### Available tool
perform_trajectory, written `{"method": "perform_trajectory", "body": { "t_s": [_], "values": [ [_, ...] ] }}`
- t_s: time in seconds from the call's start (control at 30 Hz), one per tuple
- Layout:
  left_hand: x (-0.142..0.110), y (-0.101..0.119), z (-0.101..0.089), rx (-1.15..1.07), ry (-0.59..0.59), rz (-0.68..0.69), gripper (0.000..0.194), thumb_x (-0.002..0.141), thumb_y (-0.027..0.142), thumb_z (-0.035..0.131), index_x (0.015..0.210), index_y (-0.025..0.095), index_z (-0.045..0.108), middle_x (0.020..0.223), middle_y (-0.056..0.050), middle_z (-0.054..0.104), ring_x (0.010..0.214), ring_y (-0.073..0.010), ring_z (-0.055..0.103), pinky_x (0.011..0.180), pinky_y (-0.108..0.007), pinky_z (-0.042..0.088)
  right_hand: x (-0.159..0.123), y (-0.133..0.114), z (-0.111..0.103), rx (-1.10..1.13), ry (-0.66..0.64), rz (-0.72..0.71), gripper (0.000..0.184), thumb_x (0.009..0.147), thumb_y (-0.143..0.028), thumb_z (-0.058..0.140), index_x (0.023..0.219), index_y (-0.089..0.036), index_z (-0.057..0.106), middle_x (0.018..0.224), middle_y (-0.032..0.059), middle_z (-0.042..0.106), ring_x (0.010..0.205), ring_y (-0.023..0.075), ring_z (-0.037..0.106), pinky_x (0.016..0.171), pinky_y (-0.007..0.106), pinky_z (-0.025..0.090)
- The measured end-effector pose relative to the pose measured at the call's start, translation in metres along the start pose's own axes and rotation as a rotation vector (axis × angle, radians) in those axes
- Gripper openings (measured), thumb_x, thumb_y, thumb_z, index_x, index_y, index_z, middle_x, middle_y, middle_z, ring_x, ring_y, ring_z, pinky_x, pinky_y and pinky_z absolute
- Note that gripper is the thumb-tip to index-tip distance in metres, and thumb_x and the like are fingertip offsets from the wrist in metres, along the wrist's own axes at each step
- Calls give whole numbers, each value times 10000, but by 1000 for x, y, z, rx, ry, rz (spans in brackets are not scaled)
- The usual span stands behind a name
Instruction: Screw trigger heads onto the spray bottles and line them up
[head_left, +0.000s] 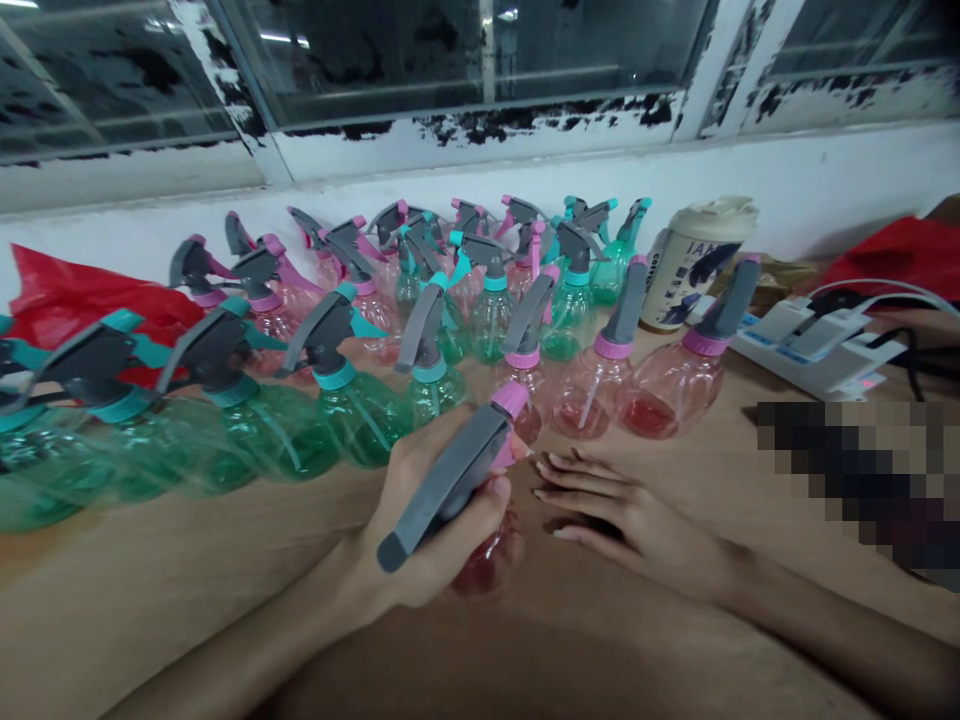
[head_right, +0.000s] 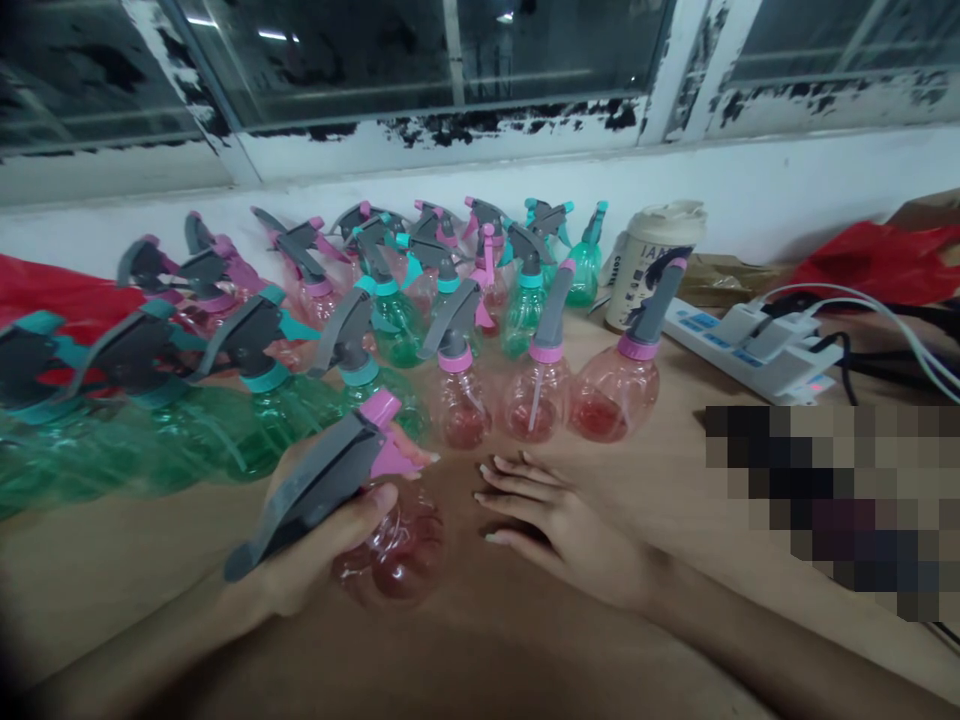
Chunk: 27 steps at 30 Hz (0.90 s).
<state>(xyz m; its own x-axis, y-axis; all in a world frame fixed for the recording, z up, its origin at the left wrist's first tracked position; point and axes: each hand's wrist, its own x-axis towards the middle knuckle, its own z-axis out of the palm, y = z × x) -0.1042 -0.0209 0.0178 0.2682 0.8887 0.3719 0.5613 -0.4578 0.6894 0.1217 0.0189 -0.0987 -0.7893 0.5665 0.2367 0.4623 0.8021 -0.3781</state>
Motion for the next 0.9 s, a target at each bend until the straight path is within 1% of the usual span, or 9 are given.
{"method": "perform_trajectory", "body": {
  "t_s": [0.07,0.27,0.47,0.57,0.7,0.9],
  "values": [
    [0,-1,-1,-30,-23,28,93,742,171,457,681,227,416,658,18,444,564,-139,459,568,-290,445,0,0,0,-4,-12,0,384,890,-368,473,1267,-293,480,1371,-18,444,1285,184,362,1087,446,284],
    [-2,-2,-2,-25,-33,23,64,759,180,458,718,229,453,683,8,510,599,-148,527,605,-289,490,1,0,-1,11,1,-12,379,885,-368,484,1253,-278,500,1360,-3,460,1283,191,366,1085,446,284],
    [0,-6,3,29,68,46,71,708,167,456,722,236,458,659,16,490,563,-152,504,556,-293,465,0,0,0,-14,-24,6,372,897,-382,455,1253,-282,498,1369,-16,448,1288,177,356,1087,435,283],
    [0,-7,7,63,67,58,106,701,142,450,742,238,469,673,16,512,562,-150,511,561,-292,467,-1,2,2,-18,-13,-12,378,894,-380,459,1261,-292,487,1374,-21,440,1292,180,349,1083,439,291],
    [-1,-8,10,123,114,74,117,700,118,467,708,234,454,686,11,512,584,-146,532,578,-284,480,-1,3,2,-24,-15,-9,389,896,-382,456,1273,-289,474,1388,-21,419,1296,178,342,1085,434,286],
    [-1,-12,12,164,113,124,82,716,160,515,744,229,481,702,3,510,605,-152,535,587,-293,504,0,1,0,-20,-16,6,385,894,-386,458,1265,-287,485,1379,-20,432,1291,179,351,1088,432,281]
  ]
}}
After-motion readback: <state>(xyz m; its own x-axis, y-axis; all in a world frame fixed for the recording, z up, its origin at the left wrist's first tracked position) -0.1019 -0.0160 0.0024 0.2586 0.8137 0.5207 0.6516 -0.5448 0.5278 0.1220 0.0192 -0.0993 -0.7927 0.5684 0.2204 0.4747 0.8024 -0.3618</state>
